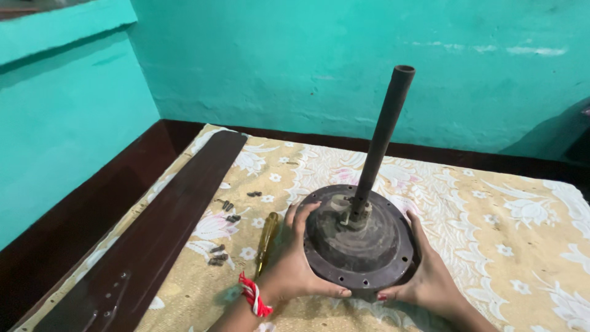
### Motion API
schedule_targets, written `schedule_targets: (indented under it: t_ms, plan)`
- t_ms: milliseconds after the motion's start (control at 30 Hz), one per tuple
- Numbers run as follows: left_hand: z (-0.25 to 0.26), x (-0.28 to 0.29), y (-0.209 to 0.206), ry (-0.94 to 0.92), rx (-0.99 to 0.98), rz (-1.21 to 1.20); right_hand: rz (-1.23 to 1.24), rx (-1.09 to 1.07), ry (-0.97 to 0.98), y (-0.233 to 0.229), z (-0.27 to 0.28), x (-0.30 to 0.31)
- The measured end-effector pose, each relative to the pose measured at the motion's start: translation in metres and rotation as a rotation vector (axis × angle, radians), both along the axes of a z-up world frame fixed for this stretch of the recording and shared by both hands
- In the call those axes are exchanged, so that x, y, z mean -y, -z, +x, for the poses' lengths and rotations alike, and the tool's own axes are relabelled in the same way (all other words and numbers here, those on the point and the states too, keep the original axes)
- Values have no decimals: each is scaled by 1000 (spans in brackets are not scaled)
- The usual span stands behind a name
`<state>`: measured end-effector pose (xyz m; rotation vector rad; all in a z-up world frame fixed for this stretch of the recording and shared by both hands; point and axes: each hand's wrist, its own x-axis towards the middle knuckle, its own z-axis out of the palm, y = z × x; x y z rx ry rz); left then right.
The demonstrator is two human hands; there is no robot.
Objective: The person uses a screwdriver to tighten screws on a ceiling fan motor housing, then separates the housing into two halves. The person handles the motor housing, screws, and a screwdriver on a table.
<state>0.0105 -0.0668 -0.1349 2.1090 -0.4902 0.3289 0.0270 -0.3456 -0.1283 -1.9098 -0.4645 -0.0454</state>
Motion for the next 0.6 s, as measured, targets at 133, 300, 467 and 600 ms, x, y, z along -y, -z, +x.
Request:
schedule_targets:
  t_ms: [133,300,467,600]
  plan:
    - [-13,14,-11,-78,-153,37,-62,-18,57,-1,0,0]
    - [-45,64,-20,-333,-125,-127,-70,47,74,4,-3,-1]
    - [-49,65,-34,-339,-281,-124,-67,-5,35,5,4,3]
    - [-5,1,-40,-61,-374,59,-64,9,8,9,6,3]
